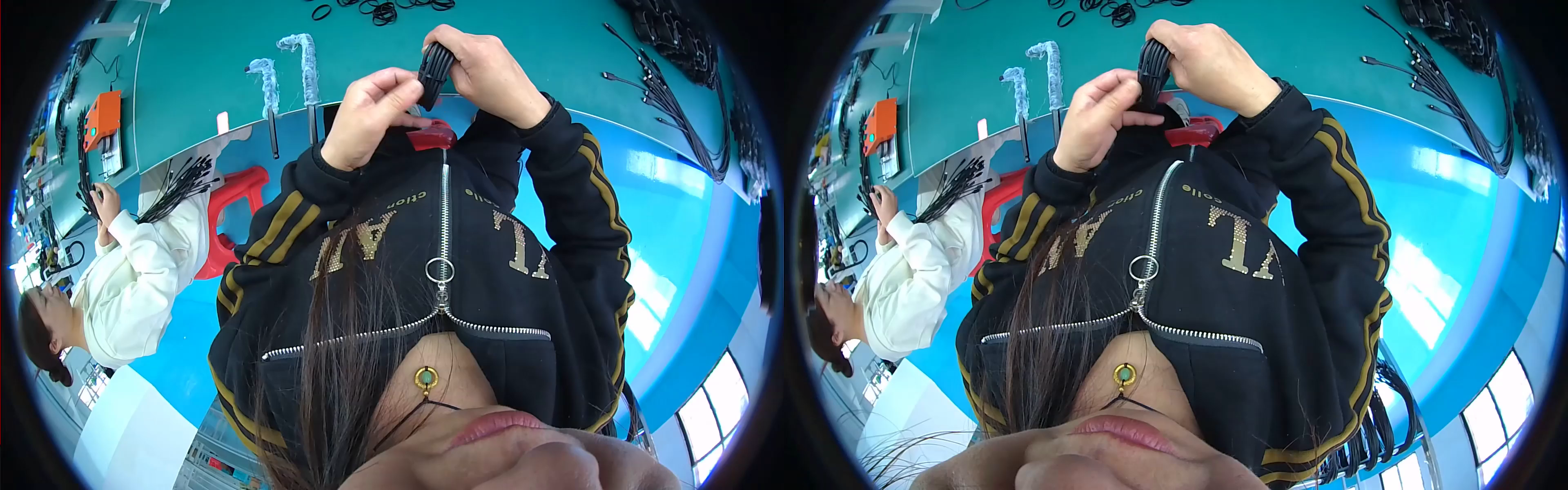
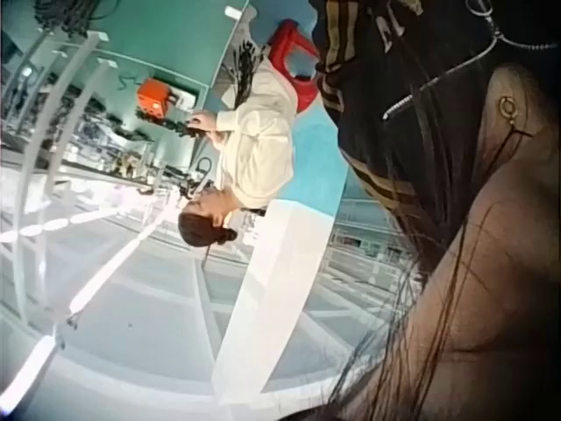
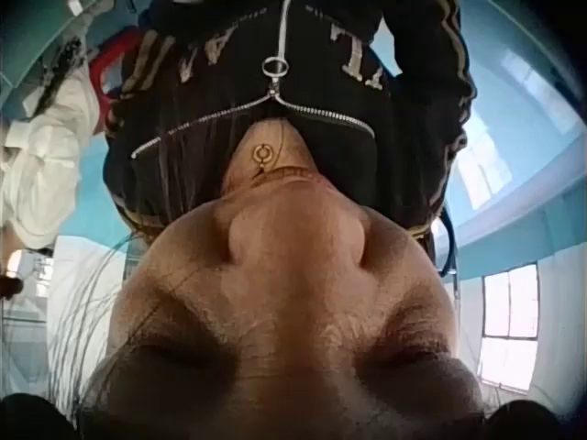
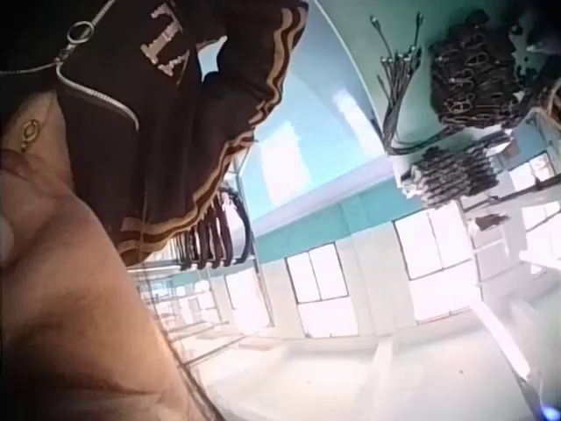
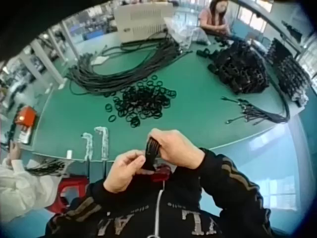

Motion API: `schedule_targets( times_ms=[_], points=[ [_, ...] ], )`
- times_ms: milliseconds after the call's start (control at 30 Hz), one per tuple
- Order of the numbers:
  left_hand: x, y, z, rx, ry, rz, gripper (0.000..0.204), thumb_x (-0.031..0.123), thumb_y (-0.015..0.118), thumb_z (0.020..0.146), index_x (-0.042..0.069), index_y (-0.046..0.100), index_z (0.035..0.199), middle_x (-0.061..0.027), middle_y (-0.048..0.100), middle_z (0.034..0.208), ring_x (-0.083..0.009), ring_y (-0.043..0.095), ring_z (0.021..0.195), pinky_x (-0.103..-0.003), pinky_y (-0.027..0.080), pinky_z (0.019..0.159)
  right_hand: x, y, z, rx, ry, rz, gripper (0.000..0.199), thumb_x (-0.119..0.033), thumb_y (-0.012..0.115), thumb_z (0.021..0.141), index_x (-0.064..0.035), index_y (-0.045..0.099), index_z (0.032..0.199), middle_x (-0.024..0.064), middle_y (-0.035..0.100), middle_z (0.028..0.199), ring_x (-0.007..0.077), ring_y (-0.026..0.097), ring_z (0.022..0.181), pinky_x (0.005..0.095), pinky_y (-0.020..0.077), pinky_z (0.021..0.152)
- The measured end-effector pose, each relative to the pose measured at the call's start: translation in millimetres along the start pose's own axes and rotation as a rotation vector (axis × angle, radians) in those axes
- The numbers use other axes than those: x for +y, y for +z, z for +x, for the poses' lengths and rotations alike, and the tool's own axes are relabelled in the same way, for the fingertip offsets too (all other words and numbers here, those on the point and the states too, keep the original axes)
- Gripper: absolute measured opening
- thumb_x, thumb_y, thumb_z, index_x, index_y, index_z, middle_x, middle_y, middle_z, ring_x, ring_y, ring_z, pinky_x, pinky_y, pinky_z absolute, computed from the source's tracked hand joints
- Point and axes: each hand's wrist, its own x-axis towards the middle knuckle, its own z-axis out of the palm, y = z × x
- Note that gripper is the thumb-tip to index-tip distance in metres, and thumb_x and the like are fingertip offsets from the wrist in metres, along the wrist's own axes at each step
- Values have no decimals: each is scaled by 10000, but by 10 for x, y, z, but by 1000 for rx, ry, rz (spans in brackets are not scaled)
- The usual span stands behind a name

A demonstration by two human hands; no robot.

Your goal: The person picks up a cable and a rubber band, wraps the band around the coiled cable by hand, and places the bundled cable onto a pile, repeating the process several times.

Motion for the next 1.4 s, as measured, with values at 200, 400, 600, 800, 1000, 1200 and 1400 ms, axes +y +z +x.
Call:
schedule_targets(
  times_ms=[200, 400, 600, 800, 1000, 1200, 1400],
  points=[
    [48, -19, 0, 1, -7, -51, 225, 144, 547, 949, -25, 587, 1092, -85, 630, 1005, -154, 641, 895, -324, 581, 771, -70, 4, -27, 9, -30, 34, 209, 65, 536, 778, -33, 541, 962, 181, 585, 716, 368, 601, 670, 397, 461, 553],
    [9, -12, 27, 65, 105, 134, 201, 142, 530, 957, -30, 592, 1044, -74, 622, 1016, -135, 632, 877, -305, 580, 761, -89, 36, -16, 10, 6, 56, 194, 53, 545, 783, -31, 550, 958, 177, 579, 695, 359, 602, 654, 387, 454, 539],
    [-16, 30, -22, 59, 173, 211, 236, 143, 515, 964, -43, 570, 1098, -114, 581, 1137, -177, 611, 968, -350, 572, 799, -114, 24, -10, -13, 3, 53, 195, 40, 555, 783, -31, 551, 964, 177, 584, 694, 356, 604, 646, 378, 453, 532],
    [56, 98, -93, 36, 66, -98, 186, 99, 546, 942, -66, 579, 1021, -133, 480, 1251, -175, 626, 923, -344, 581, 805, -118, 23, 23, 39, -7, 3, 121, 4, 587, 764, -33, 571, 877, 154, 614, 687, 350, 621, 637, 405, 483, 536],
    [71, 124, -86, 25, 35, -75, 264, 101, 544, 943, -90, 537, 1124, -140, 554, 1150, -205, 626, 969, -364, 579, 820, -127, 12, 9, 16, -15, 25, 112, -3, 585, 776, -33, 573, 884, 147, 622, 697, 343, 627, 644, 398, 487, 539],
    [38, 149, -94, 54, 62, -50, 315, 96, 560, 934, -88, 507, 1184, -127, 599, 1068, -210, 634, 955, -343, 577, 805, -91, 29, -19, 25, -12, 116, 229, 55, 554, 776, -34, 561, 987, 169, 616, 757, 342, 632, 688, 350, 481, 559],
    [-10, 124, -98, 9, 101, 67, 341, 133, 525, 954, -74, 501, 1223, -135, 576, 1156, -210, 617, 1005, -365, 556, 829, -102, 29, -39, 95, -50, 137, 211, 69, 566, 771, -35, 589, 954, 147, 631, 787, 317, 639, 687, 326, 489, 570]
  ],
)
